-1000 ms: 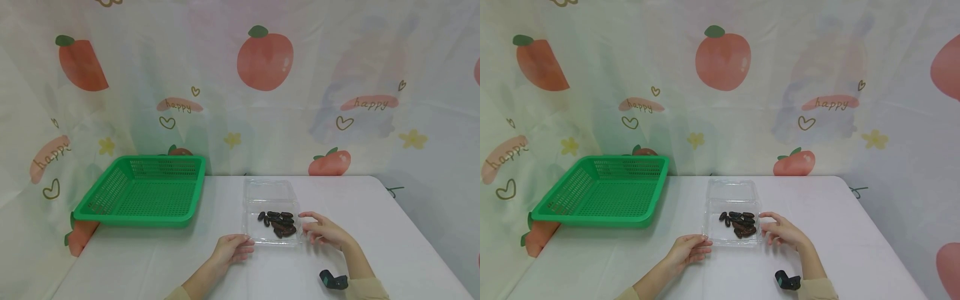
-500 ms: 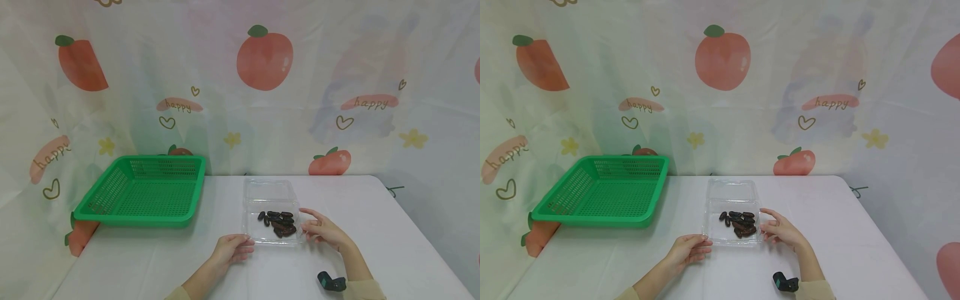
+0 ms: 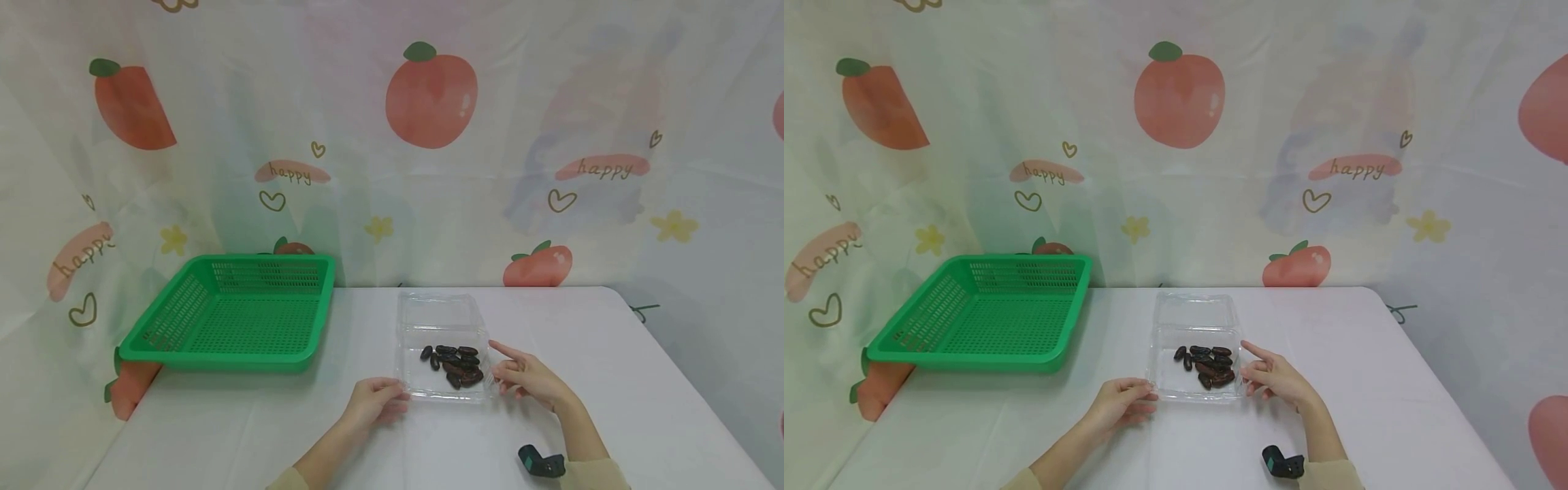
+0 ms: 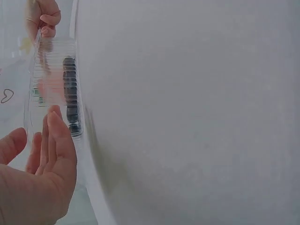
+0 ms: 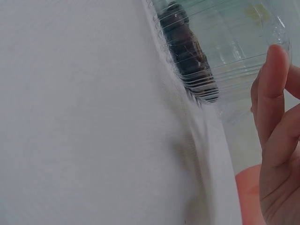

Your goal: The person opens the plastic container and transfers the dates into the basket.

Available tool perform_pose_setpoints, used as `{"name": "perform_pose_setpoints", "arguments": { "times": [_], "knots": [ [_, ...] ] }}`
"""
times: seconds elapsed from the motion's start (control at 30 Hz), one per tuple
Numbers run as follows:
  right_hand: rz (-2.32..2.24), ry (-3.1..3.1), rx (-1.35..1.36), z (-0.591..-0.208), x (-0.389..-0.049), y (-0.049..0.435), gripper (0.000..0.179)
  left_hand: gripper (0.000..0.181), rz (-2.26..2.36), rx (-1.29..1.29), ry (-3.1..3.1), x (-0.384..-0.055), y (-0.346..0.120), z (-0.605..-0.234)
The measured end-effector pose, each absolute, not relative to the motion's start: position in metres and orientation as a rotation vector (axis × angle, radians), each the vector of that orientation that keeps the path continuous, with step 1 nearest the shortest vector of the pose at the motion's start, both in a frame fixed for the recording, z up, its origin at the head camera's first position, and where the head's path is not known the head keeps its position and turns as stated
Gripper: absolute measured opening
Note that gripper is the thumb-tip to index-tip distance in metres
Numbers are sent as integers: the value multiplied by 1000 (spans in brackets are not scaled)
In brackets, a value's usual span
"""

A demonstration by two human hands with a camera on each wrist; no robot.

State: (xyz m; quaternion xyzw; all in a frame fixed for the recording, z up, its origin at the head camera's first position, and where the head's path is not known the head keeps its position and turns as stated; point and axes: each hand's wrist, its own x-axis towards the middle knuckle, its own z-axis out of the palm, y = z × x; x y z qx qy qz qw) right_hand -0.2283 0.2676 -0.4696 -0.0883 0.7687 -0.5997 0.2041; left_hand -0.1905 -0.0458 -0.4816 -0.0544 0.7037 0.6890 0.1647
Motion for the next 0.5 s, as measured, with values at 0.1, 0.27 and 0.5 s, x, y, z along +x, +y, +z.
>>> {"name": "perform_pose_setpoints", "arguments": {
  "times": [0.1, 0.27, 0.5],
  "knots": [
    [-1672, 2144, -247, -470, -228, 267, 72, 27, 1923, -109, 2173, -195, -47, -479],
    [-1664, 2150, -251, -470, -229, 267, 71, 27, 1776, 125, 2583, -206, -48, -476],
    [-1672, 2142, -240, -472, -230, 268, 73, 29, 1115, 567, 3166, -222, -45, -470]
  ]
}}
